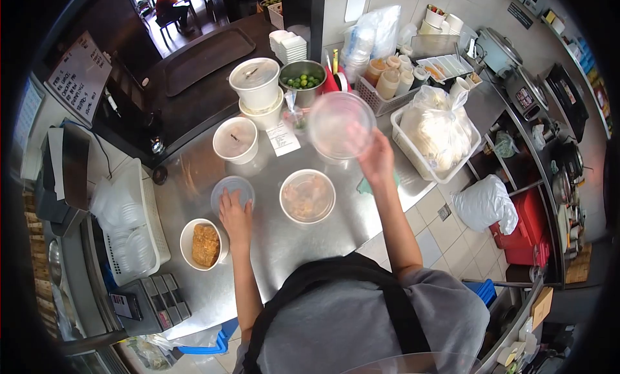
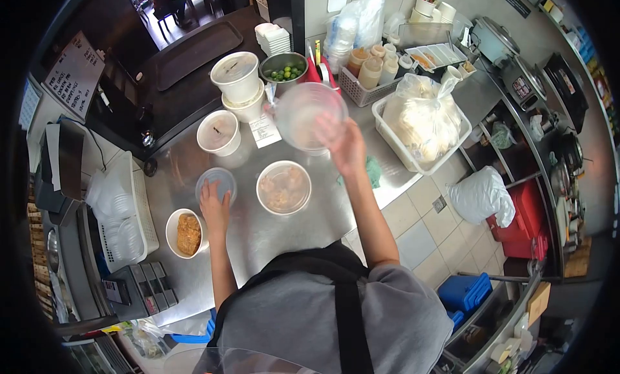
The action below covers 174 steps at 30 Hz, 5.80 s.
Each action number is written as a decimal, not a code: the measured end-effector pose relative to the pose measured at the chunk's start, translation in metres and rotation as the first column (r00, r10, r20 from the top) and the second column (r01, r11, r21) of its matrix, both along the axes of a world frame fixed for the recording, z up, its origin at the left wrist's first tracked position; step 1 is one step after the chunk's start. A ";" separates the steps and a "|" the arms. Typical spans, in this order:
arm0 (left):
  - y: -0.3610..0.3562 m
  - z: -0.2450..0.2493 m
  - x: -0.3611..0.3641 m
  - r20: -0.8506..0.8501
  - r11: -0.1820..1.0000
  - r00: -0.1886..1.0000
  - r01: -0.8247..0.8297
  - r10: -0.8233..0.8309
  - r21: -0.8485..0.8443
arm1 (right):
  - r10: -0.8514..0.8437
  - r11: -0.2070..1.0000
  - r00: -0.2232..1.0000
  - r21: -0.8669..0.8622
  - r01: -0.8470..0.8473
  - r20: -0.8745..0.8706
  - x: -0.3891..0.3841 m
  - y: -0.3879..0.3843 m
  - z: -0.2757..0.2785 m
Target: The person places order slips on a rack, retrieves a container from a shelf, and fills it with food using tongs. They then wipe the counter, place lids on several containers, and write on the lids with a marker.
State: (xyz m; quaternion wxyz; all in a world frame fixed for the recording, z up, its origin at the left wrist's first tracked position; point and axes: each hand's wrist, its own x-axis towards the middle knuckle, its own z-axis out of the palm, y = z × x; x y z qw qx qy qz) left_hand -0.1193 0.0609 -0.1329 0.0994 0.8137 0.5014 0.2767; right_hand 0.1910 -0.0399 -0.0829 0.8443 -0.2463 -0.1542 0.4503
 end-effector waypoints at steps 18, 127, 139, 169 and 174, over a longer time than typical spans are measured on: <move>0.091 -0.010 0.217 0.269 0.524 0.929 0.366 -0.254 -0.769 | -0.066 0.916 0.785 -0.274 0.293 0.617 0.120 0.038 -0.065; -0.185 0.021 -0.112 0.646 0.596 0.060 0.331 0.761 -0.732 | 0.196 0.926 -0.013 -0.190 -0.325 0.980 -0.203 -0.028 -0.027; -0.160 -0.023 -0.121 0.518 0.569 0.433 0.013 0.738 -0.822 | 0.655 0.725 -0.227 -0.684 -0.079 0.720 -0.018 -0.083 0.034; 0.057 -0.035 0.009 -0.640 0.997 0.768 -0.025 -0.024 -0.068 | 0.167 0.876 -0.105 -0.196 -0.440 0.980 -0.170 0.036 0.035; 0.053 -0.026 0.002 -0.646 1.000 0.764 0.026 -0.012 0.012 | 0.201 0.911 0.120 -0.141 -0.388 0.972 -0.178 0.057 0.021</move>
